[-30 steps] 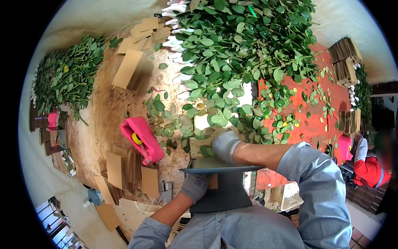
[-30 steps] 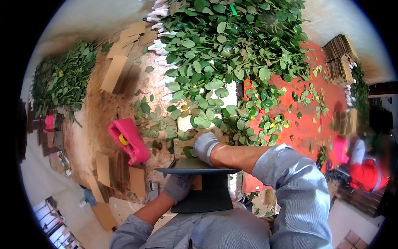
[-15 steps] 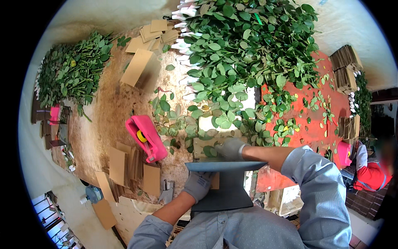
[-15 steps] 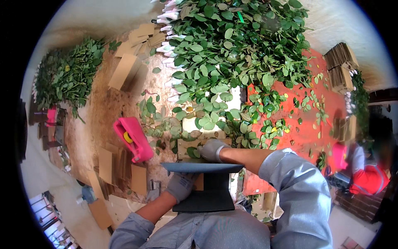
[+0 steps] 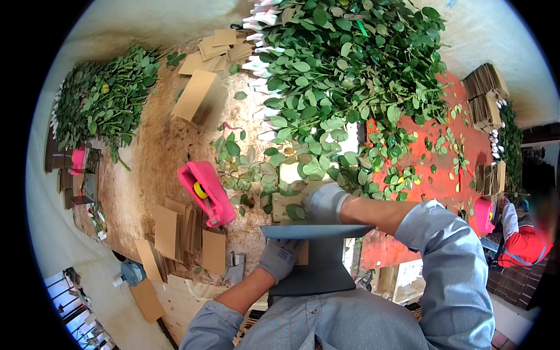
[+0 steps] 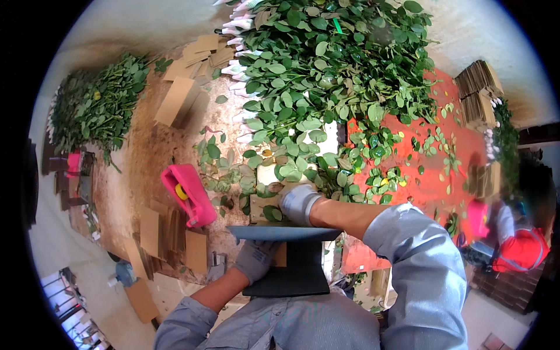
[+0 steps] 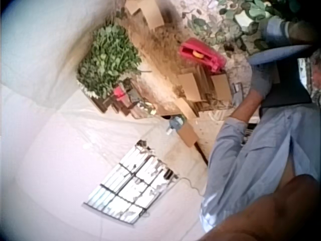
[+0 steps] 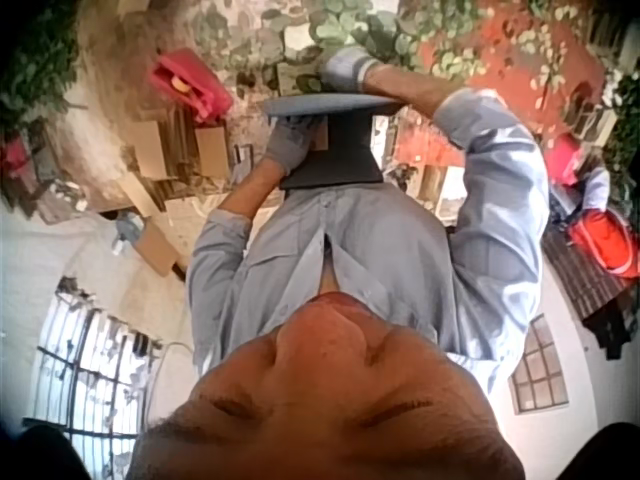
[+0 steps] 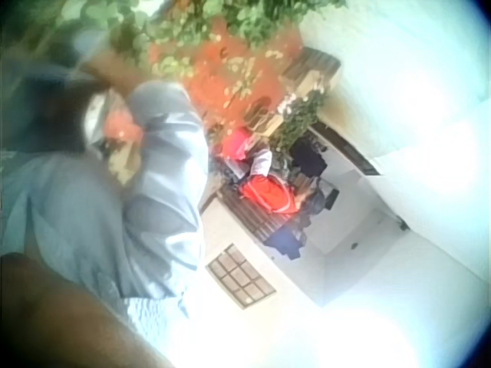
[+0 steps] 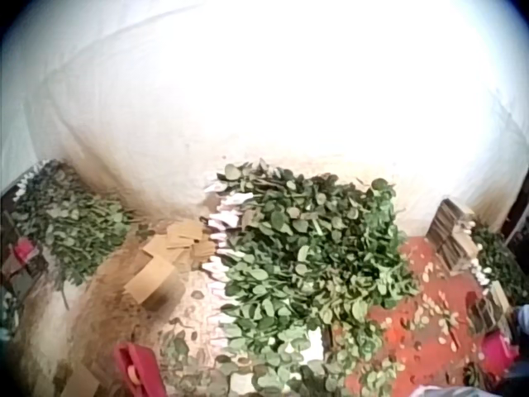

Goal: The person folds cardboard pieces into boxes and fills them with bunches of roses taken from a pile on the table.

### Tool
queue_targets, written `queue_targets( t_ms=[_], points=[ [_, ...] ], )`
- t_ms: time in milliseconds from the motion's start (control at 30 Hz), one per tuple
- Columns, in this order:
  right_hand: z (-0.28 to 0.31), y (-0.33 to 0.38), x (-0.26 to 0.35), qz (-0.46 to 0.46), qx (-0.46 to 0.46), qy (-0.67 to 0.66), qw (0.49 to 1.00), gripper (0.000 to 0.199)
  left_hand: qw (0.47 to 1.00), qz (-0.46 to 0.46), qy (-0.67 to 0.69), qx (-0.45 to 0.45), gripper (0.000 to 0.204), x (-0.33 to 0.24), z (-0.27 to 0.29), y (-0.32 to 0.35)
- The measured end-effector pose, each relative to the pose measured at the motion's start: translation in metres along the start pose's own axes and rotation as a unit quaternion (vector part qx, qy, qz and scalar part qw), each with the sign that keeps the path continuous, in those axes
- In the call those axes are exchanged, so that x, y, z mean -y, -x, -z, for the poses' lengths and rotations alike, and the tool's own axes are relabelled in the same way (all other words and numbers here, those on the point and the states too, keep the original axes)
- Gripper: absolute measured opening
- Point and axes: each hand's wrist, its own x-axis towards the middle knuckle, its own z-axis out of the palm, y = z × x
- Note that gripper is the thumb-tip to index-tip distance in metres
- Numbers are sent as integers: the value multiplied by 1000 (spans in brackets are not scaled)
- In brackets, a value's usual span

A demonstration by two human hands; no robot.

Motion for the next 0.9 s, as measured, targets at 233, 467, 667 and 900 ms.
queue_targets(
  t_ms=[233,467,667,900],
  points=[
    [-1,26,2,-191,32,-312,930,68,999,-14,-32,18,78,-1,5,-2],
    [-14,46,-8,-62,66,-409,908,69,979,63,80,178,98,-29,67,-19],
    [13,69,8,-38,46,-325,944,79,962,75,176,193,100,-33,30,-10],
    [15,65,13,21,35,-259,965,73,977,81,79,178,100,-43,52,-9]
  ],
)
